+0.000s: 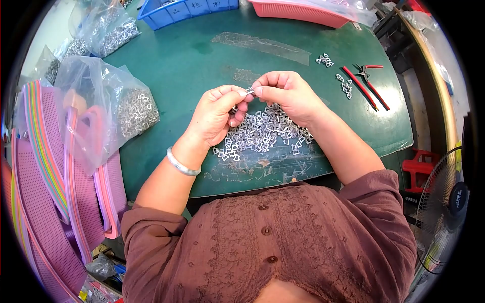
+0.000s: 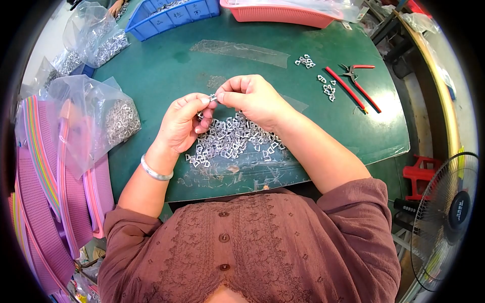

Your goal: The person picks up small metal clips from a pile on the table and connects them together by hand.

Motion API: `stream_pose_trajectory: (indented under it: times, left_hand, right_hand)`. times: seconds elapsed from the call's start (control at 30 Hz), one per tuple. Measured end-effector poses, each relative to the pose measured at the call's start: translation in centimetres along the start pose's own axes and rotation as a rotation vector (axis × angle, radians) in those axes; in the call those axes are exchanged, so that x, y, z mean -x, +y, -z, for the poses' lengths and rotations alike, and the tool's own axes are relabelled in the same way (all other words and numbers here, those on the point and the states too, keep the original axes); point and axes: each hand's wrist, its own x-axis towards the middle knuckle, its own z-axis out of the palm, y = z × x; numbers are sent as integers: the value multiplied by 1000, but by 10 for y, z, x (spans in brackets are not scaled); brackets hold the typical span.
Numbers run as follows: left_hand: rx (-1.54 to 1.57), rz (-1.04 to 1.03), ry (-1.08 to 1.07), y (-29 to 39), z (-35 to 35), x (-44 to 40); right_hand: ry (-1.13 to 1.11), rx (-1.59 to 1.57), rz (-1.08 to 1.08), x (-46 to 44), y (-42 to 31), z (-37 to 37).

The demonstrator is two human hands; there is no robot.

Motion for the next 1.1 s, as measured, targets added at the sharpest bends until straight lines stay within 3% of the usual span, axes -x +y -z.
stream_pose_trajectory:
  times: [1.1]
  left_hand:
    - [-38,-88,38,-5,0,-3]
  right_hand:
    - [26,67,49,2,-5,-1]
